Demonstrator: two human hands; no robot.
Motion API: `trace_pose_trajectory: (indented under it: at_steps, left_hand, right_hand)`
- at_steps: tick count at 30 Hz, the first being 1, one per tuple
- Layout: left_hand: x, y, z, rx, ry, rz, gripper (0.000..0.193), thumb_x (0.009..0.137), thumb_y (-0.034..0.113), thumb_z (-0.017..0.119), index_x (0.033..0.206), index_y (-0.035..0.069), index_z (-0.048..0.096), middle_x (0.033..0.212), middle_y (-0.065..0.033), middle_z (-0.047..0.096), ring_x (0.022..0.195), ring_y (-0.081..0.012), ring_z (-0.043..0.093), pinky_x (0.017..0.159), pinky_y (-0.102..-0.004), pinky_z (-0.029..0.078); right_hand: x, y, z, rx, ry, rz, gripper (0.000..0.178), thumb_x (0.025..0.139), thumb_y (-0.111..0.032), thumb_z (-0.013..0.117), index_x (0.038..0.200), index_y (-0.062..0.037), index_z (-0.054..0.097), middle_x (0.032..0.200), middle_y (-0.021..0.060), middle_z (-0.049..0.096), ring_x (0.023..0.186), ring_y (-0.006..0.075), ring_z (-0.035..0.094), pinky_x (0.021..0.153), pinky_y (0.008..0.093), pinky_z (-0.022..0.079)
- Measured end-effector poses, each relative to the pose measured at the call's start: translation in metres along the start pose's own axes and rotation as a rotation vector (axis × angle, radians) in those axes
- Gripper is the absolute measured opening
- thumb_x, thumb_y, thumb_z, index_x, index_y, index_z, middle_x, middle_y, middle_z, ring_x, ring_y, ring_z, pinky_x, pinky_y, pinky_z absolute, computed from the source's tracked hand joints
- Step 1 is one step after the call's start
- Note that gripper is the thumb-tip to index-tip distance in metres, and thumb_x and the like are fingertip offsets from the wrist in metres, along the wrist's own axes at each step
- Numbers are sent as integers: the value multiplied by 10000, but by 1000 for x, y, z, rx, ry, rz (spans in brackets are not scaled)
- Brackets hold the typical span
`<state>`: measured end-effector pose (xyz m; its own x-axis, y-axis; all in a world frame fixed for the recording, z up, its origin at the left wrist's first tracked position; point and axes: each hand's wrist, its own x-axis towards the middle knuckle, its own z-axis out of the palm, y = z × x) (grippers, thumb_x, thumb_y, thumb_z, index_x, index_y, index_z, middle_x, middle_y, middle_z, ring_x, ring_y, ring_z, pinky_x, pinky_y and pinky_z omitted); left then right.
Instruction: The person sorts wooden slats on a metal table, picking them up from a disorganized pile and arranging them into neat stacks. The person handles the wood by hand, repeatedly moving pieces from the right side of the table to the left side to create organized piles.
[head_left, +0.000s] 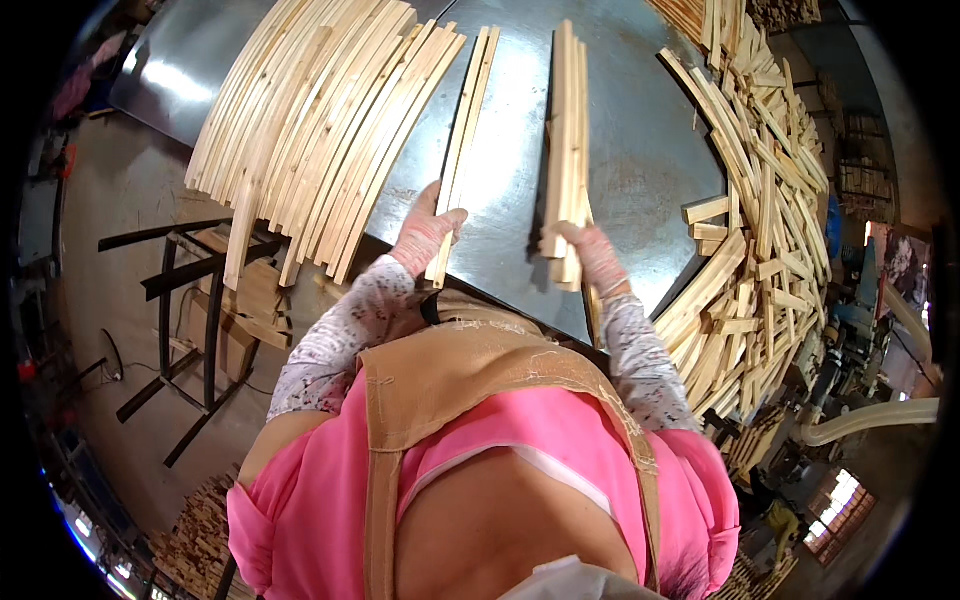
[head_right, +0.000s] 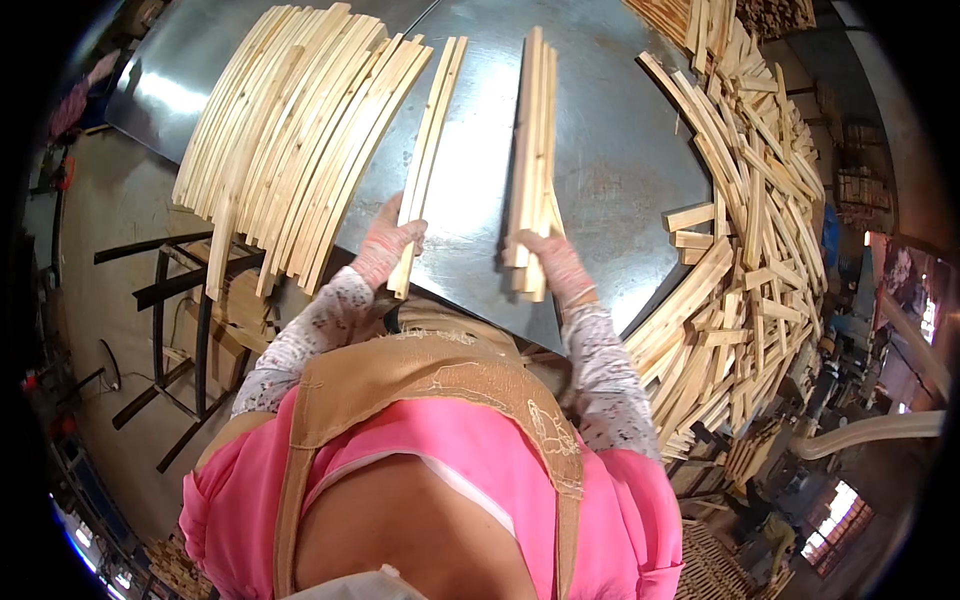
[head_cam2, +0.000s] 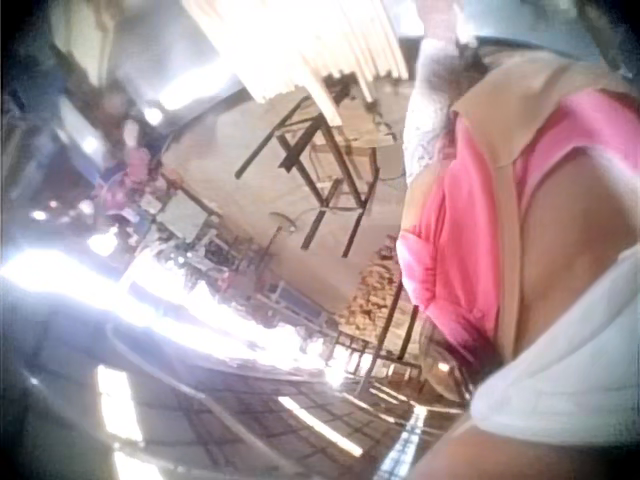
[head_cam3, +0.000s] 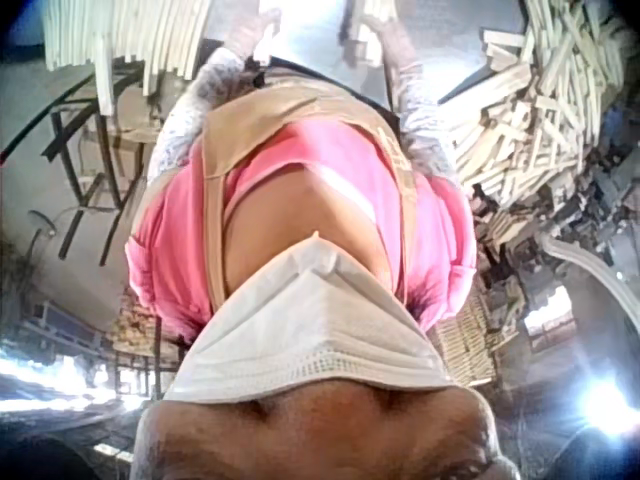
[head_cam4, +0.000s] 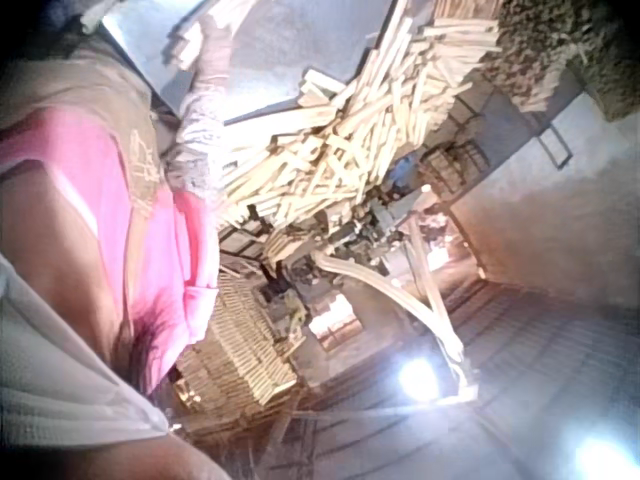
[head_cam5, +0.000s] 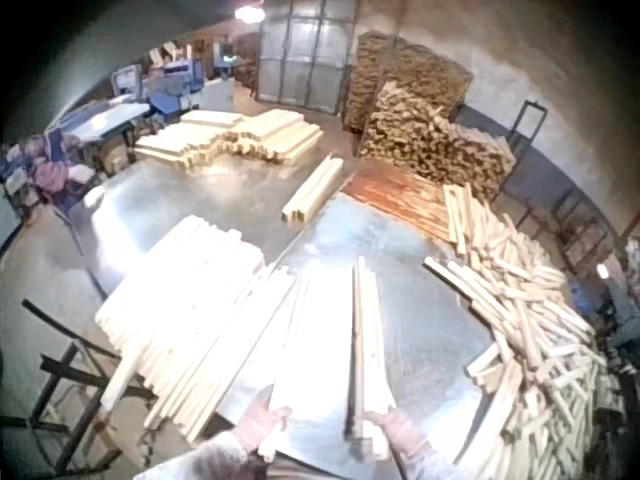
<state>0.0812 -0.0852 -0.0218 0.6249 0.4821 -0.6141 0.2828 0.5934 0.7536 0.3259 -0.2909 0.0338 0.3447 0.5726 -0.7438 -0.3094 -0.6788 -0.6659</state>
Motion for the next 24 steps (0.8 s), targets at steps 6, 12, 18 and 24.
trace_pose_trajectory:
  at_steps: [6, 12, 18, 24]
  left_hand:
    - [11, -31, -26, 637, 38, 33, 776, 987, 462, 684, 1595, 27, 475, 1449, -260, 636, 1338, -406, 611, 1179, -489, 449]
    - [-66, -10, -52, 1292, 333, 507, 809, 962, 517, 667, 1600, 53, 485, 1567, -240, 509, 1469, -402, 475, 1246, -537, 342]
    - [-41, -16, -81, 1551, 289, 484, 814, 941, 509, 713, 1595, 74, 498, 1599, -202, 497, 1561, -387, 389, 1312, -558, 231]
    - [-47, -27, -87, 1540, 367, 582, 730, 890, 436, 794, 1513, 113, 594, 1563, -179, 533, 1498, -387, 449, 1298, -566, 258]
  right_hand:
    - [45, 20, 135, -460, -153, -253, 994, 997, -441, 672, 1642, 142, 189, 1328, 245, 724, 1124, 376, 730, 1035, 460, 575]
    - [68, -23, 221, -1171, -242, -187, 1055, 1022, -515, 524, 1629, 213, 61, 1139, 323, 753, 1051, 456, 753, 938, 497, 593]
    - [32, -33, 155, -1061, 133, -492, 653, 927, -435, 664, 1386, 27, 606, 1038, 245, 747, 1021, 429, 711, 932, 533, 558]
    - [-37, 154, -25, -1065, 835, -132, 782, 905, -408, 781, 1547, -91, 468, 1307, 236, 670, 1223, 462, 645, 1024, 561, 544]
